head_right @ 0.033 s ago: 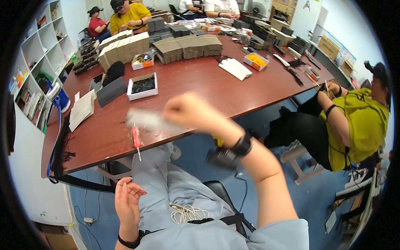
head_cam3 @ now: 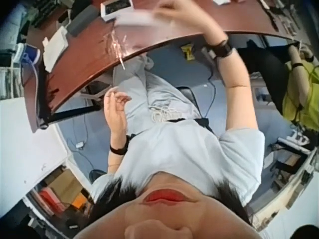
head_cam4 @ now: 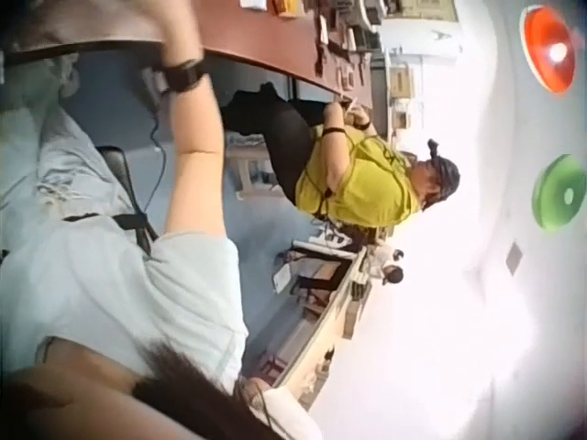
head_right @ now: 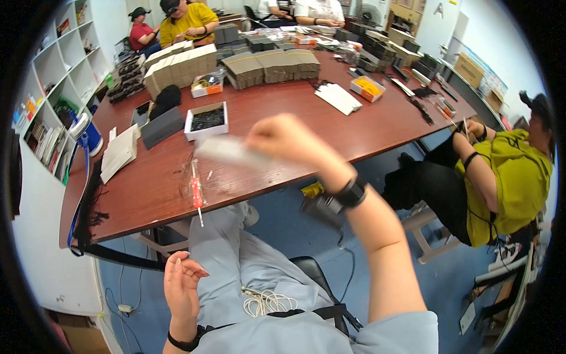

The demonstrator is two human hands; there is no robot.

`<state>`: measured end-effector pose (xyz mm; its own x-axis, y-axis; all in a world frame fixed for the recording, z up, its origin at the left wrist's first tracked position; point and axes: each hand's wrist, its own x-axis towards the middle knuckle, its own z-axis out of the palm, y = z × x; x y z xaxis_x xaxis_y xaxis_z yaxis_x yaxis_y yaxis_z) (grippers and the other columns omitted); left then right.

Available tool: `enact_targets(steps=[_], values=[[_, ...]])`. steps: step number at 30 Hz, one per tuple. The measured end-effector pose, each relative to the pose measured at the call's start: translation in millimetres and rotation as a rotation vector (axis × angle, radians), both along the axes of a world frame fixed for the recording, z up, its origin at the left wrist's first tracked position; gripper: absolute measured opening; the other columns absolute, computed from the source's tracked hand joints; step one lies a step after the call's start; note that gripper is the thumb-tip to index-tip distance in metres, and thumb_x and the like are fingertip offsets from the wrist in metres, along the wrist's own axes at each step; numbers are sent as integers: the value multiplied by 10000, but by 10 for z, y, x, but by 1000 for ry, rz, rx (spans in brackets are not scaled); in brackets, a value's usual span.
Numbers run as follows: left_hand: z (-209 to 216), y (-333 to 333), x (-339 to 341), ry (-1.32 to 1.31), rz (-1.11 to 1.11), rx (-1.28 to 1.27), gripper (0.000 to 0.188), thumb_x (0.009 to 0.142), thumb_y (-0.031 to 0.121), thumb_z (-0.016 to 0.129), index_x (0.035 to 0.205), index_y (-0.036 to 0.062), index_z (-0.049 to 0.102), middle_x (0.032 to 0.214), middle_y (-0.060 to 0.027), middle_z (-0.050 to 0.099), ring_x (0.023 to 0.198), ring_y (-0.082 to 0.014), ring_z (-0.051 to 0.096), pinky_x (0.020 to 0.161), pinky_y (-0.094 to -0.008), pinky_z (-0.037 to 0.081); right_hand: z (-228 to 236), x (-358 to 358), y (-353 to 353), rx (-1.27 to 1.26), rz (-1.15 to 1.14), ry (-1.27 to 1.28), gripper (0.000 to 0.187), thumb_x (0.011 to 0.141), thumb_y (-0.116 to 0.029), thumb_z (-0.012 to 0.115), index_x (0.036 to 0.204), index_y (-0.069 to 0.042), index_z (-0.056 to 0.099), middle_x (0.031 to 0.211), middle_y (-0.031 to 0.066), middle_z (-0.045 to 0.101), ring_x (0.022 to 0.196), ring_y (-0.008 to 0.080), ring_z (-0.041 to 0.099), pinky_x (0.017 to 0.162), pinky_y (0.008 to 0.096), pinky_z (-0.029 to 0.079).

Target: The recorder is assembling small plastic components onto wires at a production table.

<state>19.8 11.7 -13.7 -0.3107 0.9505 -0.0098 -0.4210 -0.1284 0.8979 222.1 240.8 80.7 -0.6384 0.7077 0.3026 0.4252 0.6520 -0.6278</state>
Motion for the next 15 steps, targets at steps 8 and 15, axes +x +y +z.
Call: enact_targets(steps=[8, 15], values=[[-23, -101, -227, 37, 56, -101, 240, 891, 215, 355, 888, 6, 474, 591, -86, 522, 541, -152, 505, 547, -243, 411, -548, 1322, 1690, 276, -608, -170, 279, 746, -271, 572, 783, 1, 624, 712, 158, 605, 662, 239, 586, 611, 336, 441], [0, 194, -828, 236, 64, -81, 237, 884, 208, 389, 900, -3, 496, 638, -74, 538, 567, -133, 521, 534, -236, 422, -889, 2040, 1925, 411, -851, -211, 265, 716, -170, 567, 916, 3, 581, 788, 172, 600, 722, 271, 581, 659, 342, 447]])
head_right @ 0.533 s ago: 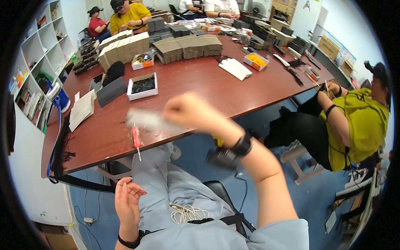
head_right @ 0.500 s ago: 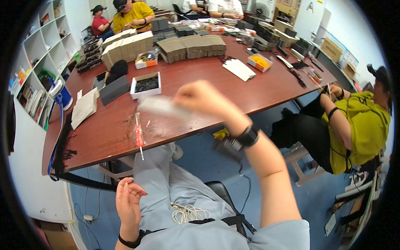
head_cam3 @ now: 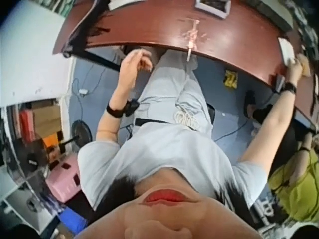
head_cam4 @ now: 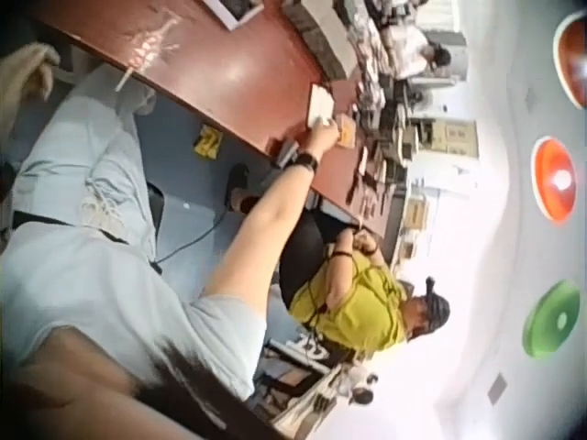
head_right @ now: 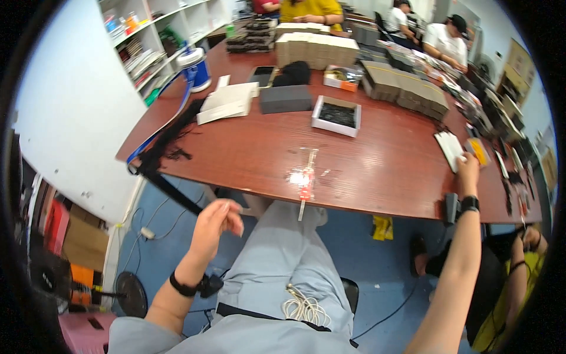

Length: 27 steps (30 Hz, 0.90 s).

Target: The recorder is assembling small plastic components onto wires at a production table.

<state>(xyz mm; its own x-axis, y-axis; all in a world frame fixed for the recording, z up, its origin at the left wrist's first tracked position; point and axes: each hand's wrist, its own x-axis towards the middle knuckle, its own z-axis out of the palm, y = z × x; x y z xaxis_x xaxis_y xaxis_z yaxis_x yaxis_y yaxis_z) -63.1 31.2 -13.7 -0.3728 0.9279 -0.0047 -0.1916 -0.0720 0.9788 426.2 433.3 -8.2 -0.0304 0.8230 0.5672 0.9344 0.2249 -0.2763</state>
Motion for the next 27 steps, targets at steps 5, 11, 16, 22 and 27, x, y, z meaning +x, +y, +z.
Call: enact_targets(steps=[5, 11, 16, 22, 27], values=[[104, 381, -894, 787, 308, 34, 154, 822, 128, 497, 929, 22, 530, 747, -43, 560, 618, -108, 533, 562, -221, 442, -24, -22, 162, -16, -146, -64, 413, 742, -238, 587, 1078, -26, 475, 990, 168, 504, 898, 286, 501, 770, 335, 400], [359, 721, -1863, 1473, 331, -94, 204, 658, 61, 596, 861, 47, 579, 821, -99, 531, 834, -269, 501, 724, -347, 417, 139, -460, -305, 210, 140, -32, 356, 777, -185, 562, 1083, -30, 468, 957, 138, 494, 808, 227, 509, 708, 314, 424], [320, 911, -2059, 1758, 198, -151, 140, 677, 80, 580, 815, 72, 554, 893, -77, 500, 903, -254, 469, 727, -355, 426, 273, -934, -869, 62, 381, 175, 302, 785, -98, 558, 1070, -36, 481, 903, 85, 497, 678, 111, 481, 566, 199, 408], [213, 1017, -1970, 1648, 258, -245, 90, 750, 144, 535, 772, 67, 495, 944, -90, 480, 939, -293, 427, 794, -388, 361, 461, -1431, -1397, -94, 598, 274, 275, 772, -68, 567, 1037, -53, 496, 852, 43, 517, 676, 88, 479, 563, 202, 408], [256, 1060, -1378, 1486, 288, 224, 97, 744, 93, 548, 766, 37, 473, 836, -108, 473, 824, -269, 445, 746, -347, 357, 515, -1826, -1651, -126, 710, 227, 291, 740, -55, 588, 1019, -35, 506, 853, 76, 540, 691, 135, 527, 574, 229, 434]])
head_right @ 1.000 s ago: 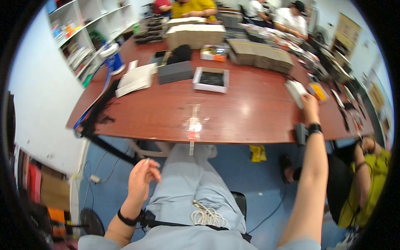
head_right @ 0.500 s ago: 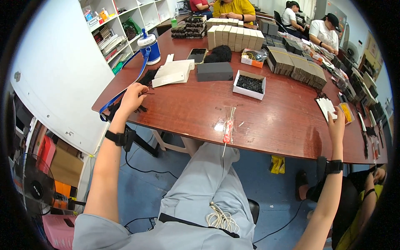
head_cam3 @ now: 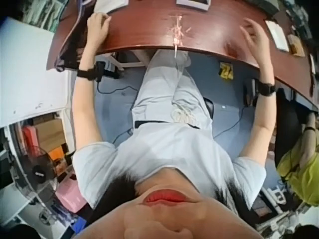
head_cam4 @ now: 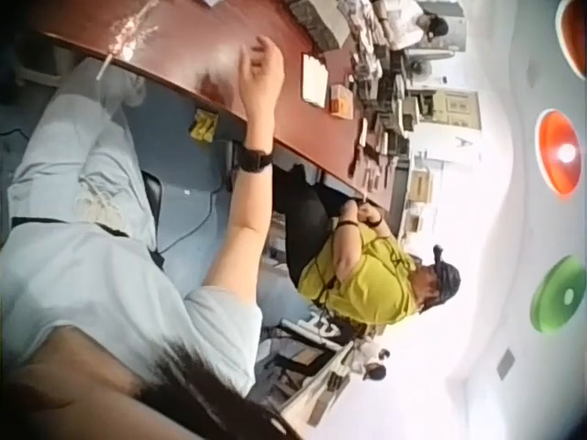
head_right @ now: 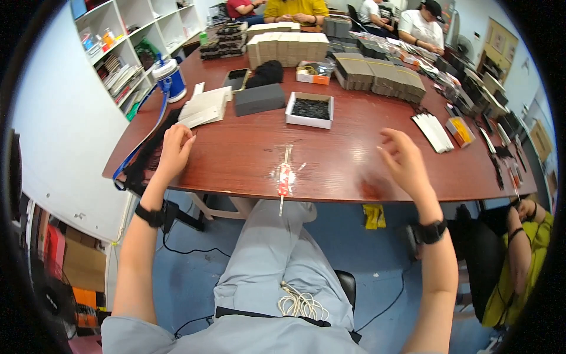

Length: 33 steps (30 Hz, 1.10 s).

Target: The recorder is assembling small plastic components onto wires at a production table.

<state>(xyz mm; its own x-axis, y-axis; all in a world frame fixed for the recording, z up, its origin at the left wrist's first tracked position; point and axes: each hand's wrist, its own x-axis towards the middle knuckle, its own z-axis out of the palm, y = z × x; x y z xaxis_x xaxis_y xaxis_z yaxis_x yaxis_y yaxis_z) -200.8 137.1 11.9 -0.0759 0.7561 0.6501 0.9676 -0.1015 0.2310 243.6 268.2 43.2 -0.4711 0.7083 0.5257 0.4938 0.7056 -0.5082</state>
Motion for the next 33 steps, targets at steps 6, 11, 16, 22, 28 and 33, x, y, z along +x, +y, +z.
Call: enact_targets(steps=[6, 11, 16, 22, 28, 33], values=[[-110, -17, 1368, -1083, -457, -156, 54, 864, 95, 439, 859, 43, 429, 778, -44, 535, 646, -57, 509, 476, -155, 406, -106, -725, 447, 89, 41, -3, 163, 742, -154, 580, 845, -27, 584, 837, 104, 575, 739, 245, 558, 662, 326, 443], [-140, -95, 1997, -1500, -560, -111, 46, 857, 88, 456, 845, 49, 435, 655, -13, 498, 526, -38, 445, 404, -146, 325, -279, -1252, 973, 235, -87, -181, 160, 698, -220, 601, 741, -67, 619, 800, 102, 593, 806, 282, 541, 717, 368, 436], [-257, -182, 2023, -1515, -401, 39, 52, 841, 97, 492, 845, 61, 454, 570, 42, 397, 445, -18, 320, 397, -152, 235, -124, -1505, 791, 214, 145, -90, 92, 671, -166, 601, 703, -82, 619, 762, 76, 597, 790, 267, 532, 711, 354, 434], [-274, -190, 1870, -1540, -362, 16, 52, 838, 100, 499, 843, 65, 460, 573, 44, 410, 446, -9, 309, 397, -153, 228, -298, -1437, 444, 112, 269, -304, 91, 668, -123, 609, 738, -66, 609, 772, 88, 567, 827, 265, 521, 731, 346, 425], [-277, -216, 1916, -1499, -385, 31, 56, 838, 106, 504, 842, 67, 465, 601, 32, 435, 469, -8, 326, 410, -148, 240, -298, -1320, 355, 18, 210, -305, 114, 666, -95, 619, 761, -32, 616, 760, 110, 599, 729, 273, 561, 690, 338, 446], [-247, -236, 1954, -1411, -439, 47, 56, 840, 106, 504, 839, 60, 471, 637, 30, 455, 497, 1, 333, 429, -141, 241, -177, -1233, -71, -757, 281, 182, 113, 757, -34, 569, 848, 33, 577, 763, 98, 614, 684, 137, 585, 598, 249, 497]])
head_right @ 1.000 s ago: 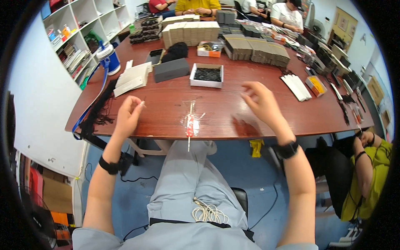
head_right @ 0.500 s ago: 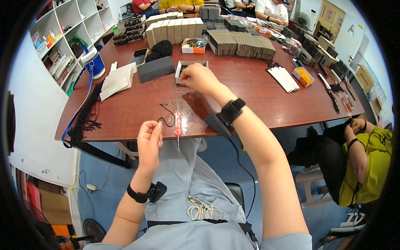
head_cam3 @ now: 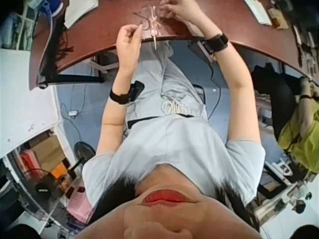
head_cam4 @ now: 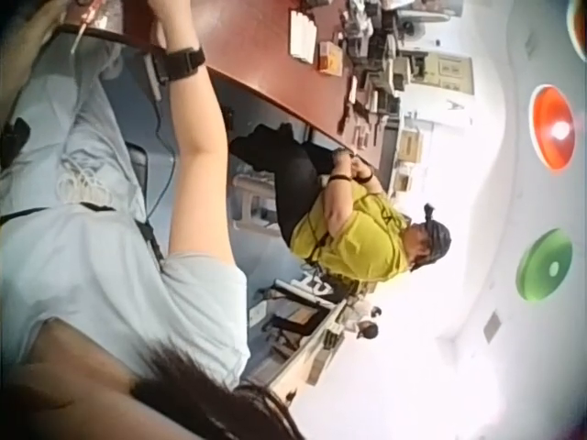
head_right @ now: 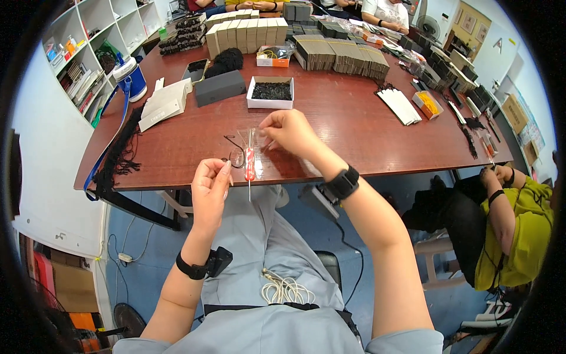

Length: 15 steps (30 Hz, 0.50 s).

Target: The recorder is assembling small plastic components onto wires at a production table.

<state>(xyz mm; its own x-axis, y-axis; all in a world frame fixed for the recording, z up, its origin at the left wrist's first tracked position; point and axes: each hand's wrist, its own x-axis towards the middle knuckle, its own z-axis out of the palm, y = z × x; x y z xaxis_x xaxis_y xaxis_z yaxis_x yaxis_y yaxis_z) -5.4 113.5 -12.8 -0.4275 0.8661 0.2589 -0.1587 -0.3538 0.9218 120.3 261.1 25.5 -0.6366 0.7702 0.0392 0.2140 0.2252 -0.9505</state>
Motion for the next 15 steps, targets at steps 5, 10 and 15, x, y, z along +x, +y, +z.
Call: enact_targets(steps=[5, 10, 15], values=[[77, -52, 81, 194, -16, 58, 44, 829, 45, 509, 844, 18, 478, 721, 19, 500, 641, -17, 448, 574, -148, 363, 64, 50, -528, -21, 29, 197, 188, 751, -16, 574, 925, 28, 518, 730, 90, 617, 657, 101, 588, 521, 205, 483], [67, -61, 125, 194, -11, 45, 44, 828, 49, 513, 841, 18, 485, 729, 15, 514, 649, -15, 458, 576, -145, 370, 56, 98, -722, 229, -42, 191, 220, 736, -5, 585, 901, -17, 440, 706, 97, 620, 650, 113, 600, 543, 229, 448], [69, -55, 150, 180, -38, 11, 48, 825, 48, 518, 842, 18, 485, 725, 16, 511, 638, -14, 455, 569, -144, 368, 51, 139, -768, 368, -23, 186, 194, 741, -8, 576, 872, -22, 433, 684, 112, 617, 660, 171, 621, 558, 248, 459]])
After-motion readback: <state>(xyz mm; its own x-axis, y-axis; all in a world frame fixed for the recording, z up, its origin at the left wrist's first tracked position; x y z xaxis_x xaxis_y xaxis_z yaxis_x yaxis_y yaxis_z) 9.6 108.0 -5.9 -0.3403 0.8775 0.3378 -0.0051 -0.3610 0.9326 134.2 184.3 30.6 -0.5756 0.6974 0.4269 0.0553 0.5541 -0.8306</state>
